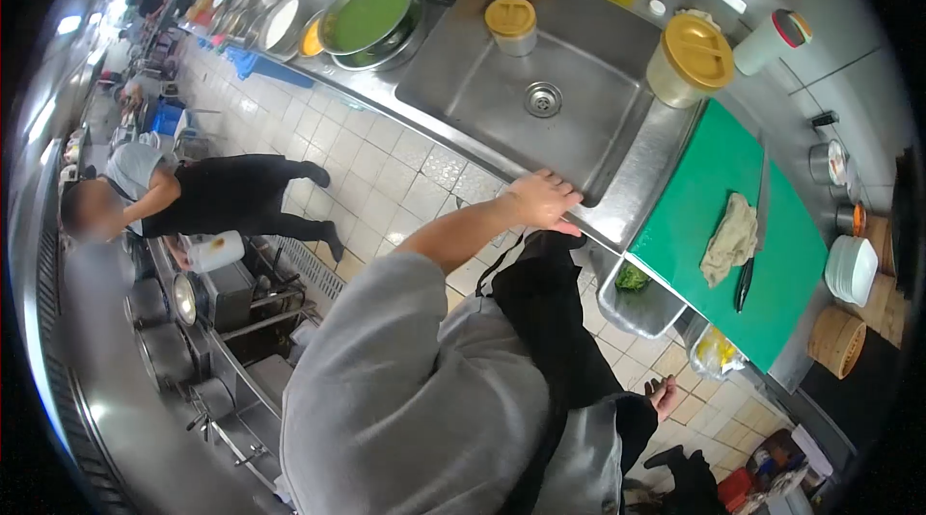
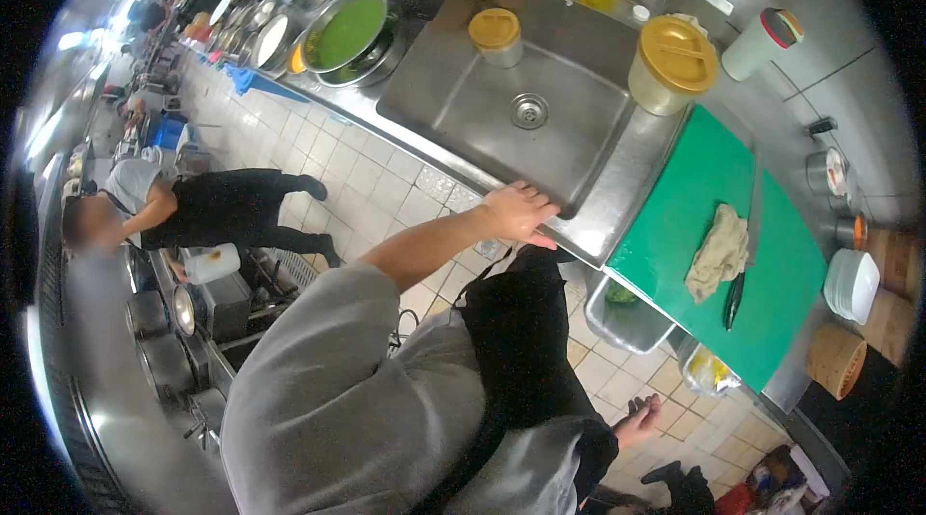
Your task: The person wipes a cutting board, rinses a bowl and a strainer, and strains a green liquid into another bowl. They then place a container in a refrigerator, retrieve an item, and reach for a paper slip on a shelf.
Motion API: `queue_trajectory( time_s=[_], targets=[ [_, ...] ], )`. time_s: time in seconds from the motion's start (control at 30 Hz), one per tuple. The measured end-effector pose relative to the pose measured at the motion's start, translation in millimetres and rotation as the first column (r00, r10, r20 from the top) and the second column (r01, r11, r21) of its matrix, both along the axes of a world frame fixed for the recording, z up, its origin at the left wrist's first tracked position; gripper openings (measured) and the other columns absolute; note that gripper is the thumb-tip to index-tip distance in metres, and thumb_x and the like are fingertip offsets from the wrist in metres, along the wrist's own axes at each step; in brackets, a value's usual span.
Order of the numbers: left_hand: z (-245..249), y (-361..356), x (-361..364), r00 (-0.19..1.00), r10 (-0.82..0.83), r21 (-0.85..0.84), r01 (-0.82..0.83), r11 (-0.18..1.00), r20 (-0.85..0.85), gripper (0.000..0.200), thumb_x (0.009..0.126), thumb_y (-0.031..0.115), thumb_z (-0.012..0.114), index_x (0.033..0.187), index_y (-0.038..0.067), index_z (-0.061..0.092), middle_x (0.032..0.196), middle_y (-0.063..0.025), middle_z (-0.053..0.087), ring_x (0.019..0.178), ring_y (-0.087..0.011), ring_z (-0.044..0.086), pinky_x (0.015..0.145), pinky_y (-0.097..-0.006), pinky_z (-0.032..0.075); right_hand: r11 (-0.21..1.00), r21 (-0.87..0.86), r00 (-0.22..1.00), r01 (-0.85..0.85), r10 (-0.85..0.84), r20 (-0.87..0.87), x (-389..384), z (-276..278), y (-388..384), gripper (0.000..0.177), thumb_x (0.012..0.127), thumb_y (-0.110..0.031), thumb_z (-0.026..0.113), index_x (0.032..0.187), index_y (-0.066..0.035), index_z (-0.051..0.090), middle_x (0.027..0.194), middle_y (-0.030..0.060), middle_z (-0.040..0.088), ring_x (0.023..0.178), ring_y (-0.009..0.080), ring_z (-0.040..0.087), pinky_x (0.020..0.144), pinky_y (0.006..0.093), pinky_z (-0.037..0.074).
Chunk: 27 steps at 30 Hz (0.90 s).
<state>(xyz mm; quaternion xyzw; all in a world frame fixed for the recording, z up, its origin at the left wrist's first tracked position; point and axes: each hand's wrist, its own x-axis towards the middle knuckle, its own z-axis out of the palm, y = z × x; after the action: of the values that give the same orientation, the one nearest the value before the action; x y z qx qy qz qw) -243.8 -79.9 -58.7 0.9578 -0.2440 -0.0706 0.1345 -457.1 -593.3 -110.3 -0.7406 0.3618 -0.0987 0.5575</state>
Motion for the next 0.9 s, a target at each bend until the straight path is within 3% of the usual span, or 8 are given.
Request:
queue_trajectory(
  time_s=[0.1,0.17,0.23,0.43,0.6,0.73,0.83,0.9],
  targets=[
    [2,-1,-7,0.999,0.009,0.058,-0.006,0.998,-0.047,0.067,0.085,0.072,0.053,0.102,0.007,0.061,0.101,-0.0128,0.066,0.1,-0.0317,0.065,0.09,-0.0452,0.049,0.994,0.104,1.0,-0.016,0.017,-0.011,-8,-5,20,0.028,0.099,-0.011,0.055,0.122,0.003,0.062,0.106,0.0111,0.066,0.086,0.0176,0.064,0.074,0.0324,0.056],
    [1,-2,-5,0.999,0.014,0.054,-0.012,0.998,-0.042,0.068,0.085,0.072,0.053,0.102,0.007,0.061,0.101,-0.013,0.066,0.101,-0.0317,0.065,0.09,-0.045,0.049,0.978,0.102,0.983,-0.18,0.176,0.041,-7,-10,21,0.027,0.098,-0.01,0.055,0.121,0.004,0.061,0.1,0.0103,0.065,0.083,0.0167,0.064,0.074,0.0308,0.055],
    [4,-2,-9,0.998,0.028,0.048,-0.026,0.999,-0.047,0.068,0.085,0.072,0.053,0.102,0.006,0.061,0.102,-0.0132,0.066,0.101,-0.0317,0.065,0.089,-0.0448,0.049,0.977,0.1,0.98,-0.187,0.18,0.08,3,5,40,0.027,0.098,-0.01,0.055,0.121,0.004,0.061,0.099,0.0102,0.065,0.081,0.0163,0.063,0.073,0.0301,0.054],
    [8,7,-6,0.992,0.043,-0.038,-0.048,0.998,-0.117,0.074,0.085,0.073,0.053,0.115,0.006,0.061,0.109,-0.0147,0.067,0.106,-0.0333,0.065,0.091,-0.0442,0.05,0.955,0.115,0.944,-0.275,0.246,0.22,59,64,114,0.028,0.098,-0.012,0.055,0.121,0.003,0.06,0.098,0.0086,0.063,0.082,0.0145,0.059,0.078,0.0302,0.051],
    [-1,21,7,0.945,-0.065,-0.18,0.007,0.984,-0.32,0.079,0.081,0.074,0.057,0.125,0.008,0.061,0.11,-0.018,0.068,0.106,-0.0344,0.065,0.087,-0.0474,0.052,0.936,0.065,0.917,-0.347,0.324,0.233,112,72,191,0.026,0.098,-0.012,0.055,0.12,0.003,0.061,0.096,0.0068,0.062,0.082,0.0132,0.058,0.076,0.0284,0.049],
    [-8,50,21,0.866,-0.211,-0.403,0.012,0.915,-0.453,0.056,0.088,0.054,0.061,0.126,0.012,0.063,0.112,-0.016,0.069,0.107,-0.0373,0.065,0.092,-0.0498,0.05,0.9,0.028,0.873,-0.435,0.414,0.258,154,75,262,0.022,0.098,-0.009,0.056,0.116,0.002,0.063,0.092,0.0048,0.063,0.081,0.0121,0.057,0.075,0.0267,0.048],
    [-10,88,32,0.816,-0.259,-0.493,-0.036,0.869,-0.517,0.041,0.09,0.035,0.063,0.123,0.011,0.066,0.116,-0.0148,0.069,0.111,-0.0366,0.064,0.094,-0.0489,0.05,0.866,0.009,0.864,-0.499,0.497,0.077,189,99,329,0.021,0.099,-0.01,0.057,0.116,0.002,0.063,0.099,0.0063,0.064,0.081,0.0129,0.058,0.075,0.0267,0.048],
    [-3,122,47,0.821,-0.276,-0.445,0.03,0.895,-0.499,0.037,0.089,0.028,0.064,0.121,0.01,0.067,0.116,-0.0153,0.069,0.111,-0.0364,0.064,0.095,-0.0483,0.05,0.812,-0.052,0.807,-0.582,0.584,0.085,207,103,360,0.021,0.1,-0.01,0.056,0.116,0.003,0.063,0.101,0.0069,0.064,0.082,0.0133,0.058,0.076,0.027,0.049]
  ],
)
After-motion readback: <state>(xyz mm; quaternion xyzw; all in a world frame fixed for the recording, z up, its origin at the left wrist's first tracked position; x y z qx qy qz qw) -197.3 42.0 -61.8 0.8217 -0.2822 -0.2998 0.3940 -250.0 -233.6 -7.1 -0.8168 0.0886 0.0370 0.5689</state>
